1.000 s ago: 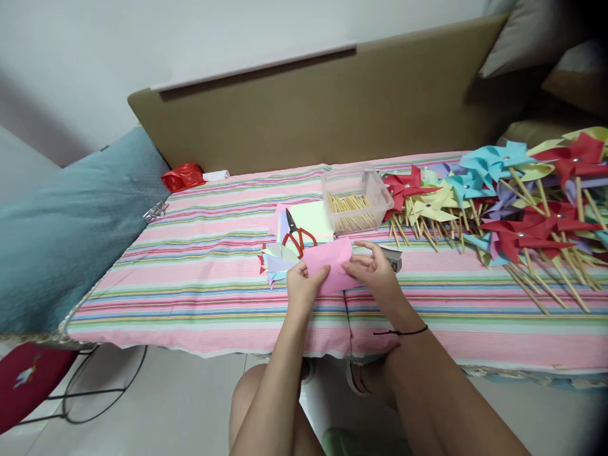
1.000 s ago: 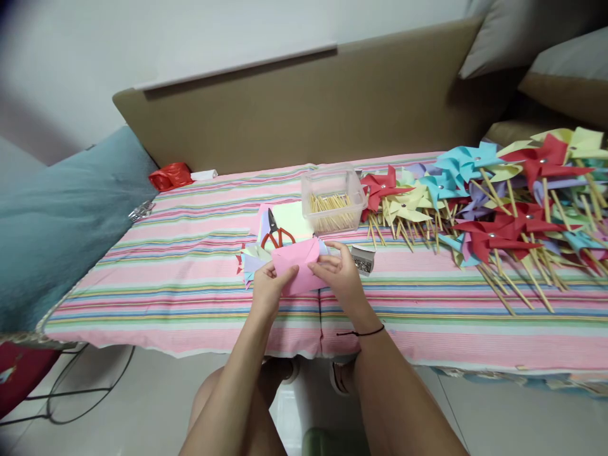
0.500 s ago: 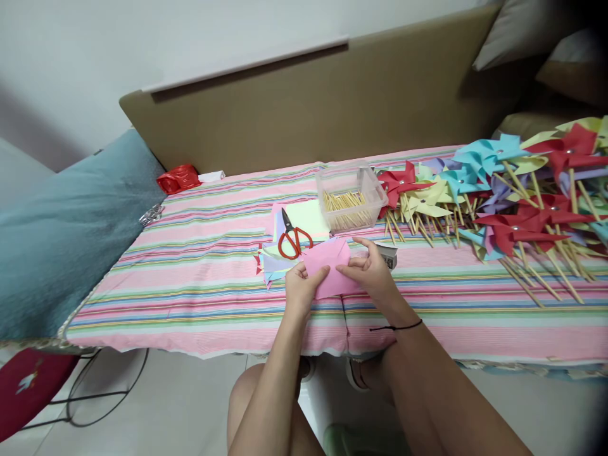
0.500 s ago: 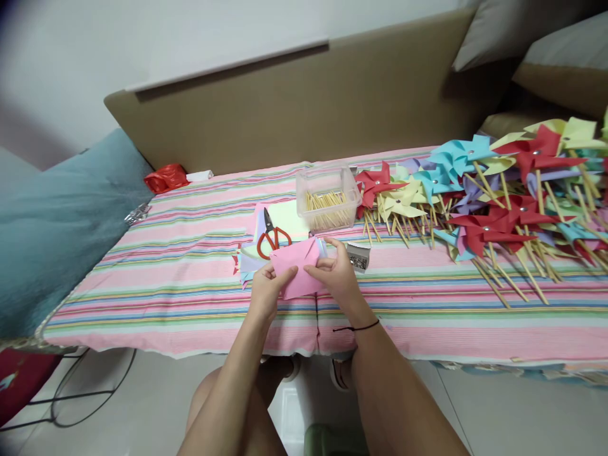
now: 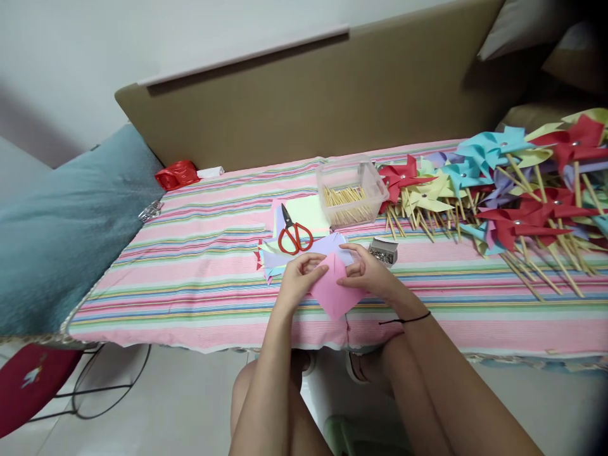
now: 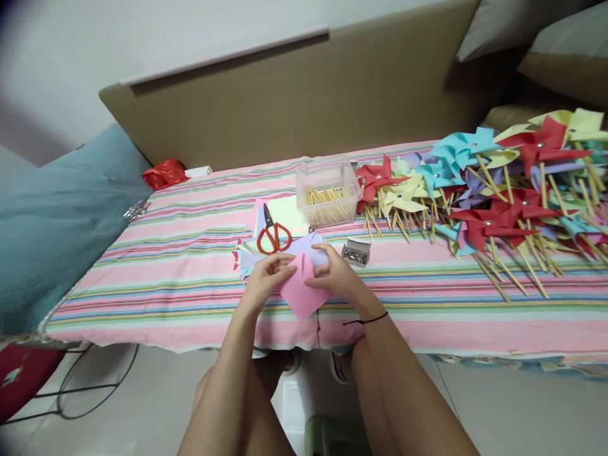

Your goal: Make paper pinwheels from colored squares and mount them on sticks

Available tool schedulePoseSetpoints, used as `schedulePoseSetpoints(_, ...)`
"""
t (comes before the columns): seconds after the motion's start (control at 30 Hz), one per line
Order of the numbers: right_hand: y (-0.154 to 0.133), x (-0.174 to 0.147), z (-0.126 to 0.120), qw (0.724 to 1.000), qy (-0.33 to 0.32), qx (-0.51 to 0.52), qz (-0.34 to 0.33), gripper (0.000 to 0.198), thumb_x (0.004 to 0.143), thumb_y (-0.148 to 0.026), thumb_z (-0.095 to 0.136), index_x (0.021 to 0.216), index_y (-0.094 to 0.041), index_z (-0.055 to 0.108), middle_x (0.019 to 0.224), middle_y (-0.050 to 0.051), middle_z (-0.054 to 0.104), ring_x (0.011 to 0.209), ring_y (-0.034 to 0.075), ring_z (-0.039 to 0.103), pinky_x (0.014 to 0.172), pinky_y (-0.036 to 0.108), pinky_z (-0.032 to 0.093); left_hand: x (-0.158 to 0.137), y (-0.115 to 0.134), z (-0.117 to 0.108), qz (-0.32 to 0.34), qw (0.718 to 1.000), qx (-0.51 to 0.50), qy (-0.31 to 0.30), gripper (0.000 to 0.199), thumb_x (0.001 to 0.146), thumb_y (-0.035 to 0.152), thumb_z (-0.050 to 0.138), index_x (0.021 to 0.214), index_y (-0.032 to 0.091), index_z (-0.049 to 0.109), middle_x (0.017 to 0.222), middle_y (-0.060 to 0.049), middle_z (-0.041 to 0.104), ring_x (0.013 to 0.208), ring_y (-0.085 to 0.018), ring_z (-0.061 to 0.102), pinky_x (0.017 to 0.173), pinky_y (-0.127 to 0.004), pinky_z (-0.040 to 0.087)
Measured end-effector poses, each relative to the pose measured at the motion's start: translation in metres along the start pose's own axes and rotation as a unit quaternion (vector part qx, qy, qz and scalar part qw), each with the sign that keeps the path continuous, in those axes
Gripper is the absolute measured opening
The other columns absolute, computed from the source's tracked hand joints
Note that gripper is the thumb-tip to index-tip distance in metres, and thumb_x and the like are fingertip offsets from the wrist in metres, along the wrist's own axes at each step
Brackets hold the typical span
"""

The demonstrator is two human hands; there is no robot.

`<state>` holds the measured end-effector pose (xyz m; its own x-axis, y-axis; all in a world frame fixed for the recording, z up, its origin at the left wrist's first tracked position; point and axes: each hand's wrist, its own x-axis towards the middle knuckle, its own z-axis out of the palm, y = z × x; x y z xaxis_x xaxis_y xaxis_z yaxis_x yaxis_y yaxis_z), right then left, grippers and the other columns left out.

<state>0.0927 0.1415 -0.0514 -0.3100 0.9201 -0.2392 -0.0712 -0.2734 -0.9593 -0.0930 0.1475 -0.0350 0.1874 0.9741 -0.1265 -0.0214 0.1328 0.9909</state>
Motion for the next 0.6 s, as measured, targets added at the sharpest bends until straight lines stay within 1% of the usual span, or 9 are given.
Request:
schedulePoseSetpoints(0.07,0.0008,0.0009,-0.0002,1.000,0.018,-0.002,0.007,0.079,0.057,-0.025,0.078,0.124,-0.025,0.035,0.056,-0.009,0.061,0.052,0.016,0.061,0.049,0.025,0.042,-0.0001,0.0010,0.0003,0.021,1.000,0.006,-0.003,0.025,0.064,0.032,0.077,0.083,0.017,0.072,0.074,-0.004,0.068,0.065,-0.013,0.058,0.060,-0.024,0.043)
schedulePoseSetpoints(0.13,0.0019,0.0018,-0.0016,0.999,0.040,0.002,0.010,0.078,0.056,-0.026,0.078,0.122,-0.025,0.037,0.057,-0.008,0.061,0.052,0.017,0.061,0.049,0.026,0.043,-0.0010,0.0033,-0.0007,0.051,0.998,0.029,-0.015,0.018,0.067,0.031,0.076,0.078,0.017,0.073,0.076,-0.005,0.068,0.069,-0.015,0.060,0.064,-0.025,0.044)
schedulePoseSetpoints(0.2,0.0032,0.0024,-0.0033,0.999,0.052,0.007,0.009,0.076,0.055,-0.026,0.079,0.120,-0.025,0.039,0.057,-0.007,0.062,0.053,0.017,0.062,0.050,0.026,0.043,-0.0024,0.0058,-0.0017,0.087,0.994,0.055,-0.038,0.014,0.070,0.030,0.073,0.077,0.018,0.074,0.083,-0.007,0.070,0.079,-0.018,0.062,0.074,-0.028,0.046)
schedulePoseSetpoints(0.27,0.0042,0.0027,-0.0042,0.998,0.059,0.010,0.005,0.075,0.054,-0.027,0.079,0.118,-0.025,0.040,0.057,-0.007,0.062,0.053,0.017,0.061,0.049,0.026,0.043,-0.0038,0.0075,-0.0021,0.113,0.989,0.071,-0.060,0.013,0.073,0.029,0.071,0.078,0.018,0.075,0.089,-0.009,0.070,0.090,-0.021,0.063,0.084,-0.031,0.046)
schedulePoseSetpoints(0.33,0.0047,0.0024,-0.0039,0.998,0.063,0.013,0.002,0.074,0.054,-0.027,0.080,0.117,-0.025,0.042,0.056,-0.007,0.062,0.051,0.016,0.060,0.047,0.025,0.042,-0.0048,0.0076,-0.0017,0.118,0.988,0.079,-0.065,0.013,0.075,0.030,0.069,0.076,0.019,0.074,0.092,-0.010,0.070,0.093,-0.021,0.062,0.087,-0.032,0.045)
schedulePoseSetpoints(0.43,0.0036,0.0007,-0.0014,0.998,0.057,0.020,0.001,0.075,0.053,-0.025,0.080,0.117,-0.024,0.042,0.056,-0.007,0.062,0.050,0.016,0.060,0.047,0.025,0.042,-0.0054,0.0051,-0.0010,0.108,0.989,0.079,-0.057,0.013,0.071,0.030,0.072,0.074,0.018,0.074,0.091,-0.010,0.070,0.090,-0.021,0.062,0.082,-0.031,0.046)
schedulePoseSetpoints(0.5,0.0017,-0.0009,0.0005,0.999,0.042,0.020,0.008,0.076,0.054,-0.024,0.079,0.120,-0.024,0.040,0.056,-0.007,0.064,0.051,0.016,0.060,0.049,0.025,0.042,-0.0055,0.0027,-0.0013,0.083,0.992,0.075,-0.055,0.017,0.068,0.031,0.075,0.077,0.017,0.073,0.087,-0.009,0.069,0.078,-0.018,0.062,0.071,-0.028,0.046)
schedulePoseSetpoints(0.57,-0.0006,-0.0025,0.0019,0.999,0.029,0.013,0.017,0.078,0.055,-0.023,0.077,0.122,-0.023,0.037,0.056,-0.006,0.065,0.050,0.014,0.059,0.049,0.024,0.040,-0.0056,0.0009,-0.0022,0.056,0.994,0.080,-0.054,0.022,0.066,0.033,0.076,0.081,0.016,0.073,0.082,-0.007,0.069,0.064,-0.014,0.057,0.060,-0.025,0.043)
schedulePoseSetpoints(0.6,-0.0016,-0.0031,0.0022,0.999,0.027,0.010,0.019,0.079,0.056,-0.022,0.077,0.123,-0.022,0.036,0.056,-0.006,0.065,0.049,0.013,0.057,0.049,0.024,0.039,-0.0055,0.0003,-0.0027,0.050,0.994,0.086,-0.054,0.023,0.066,0.033,0.076,0.081,0.016,0.073,0.079,-0.006,0.069,0.061,-0.013,0.056,0.057,-0.025,0.041)
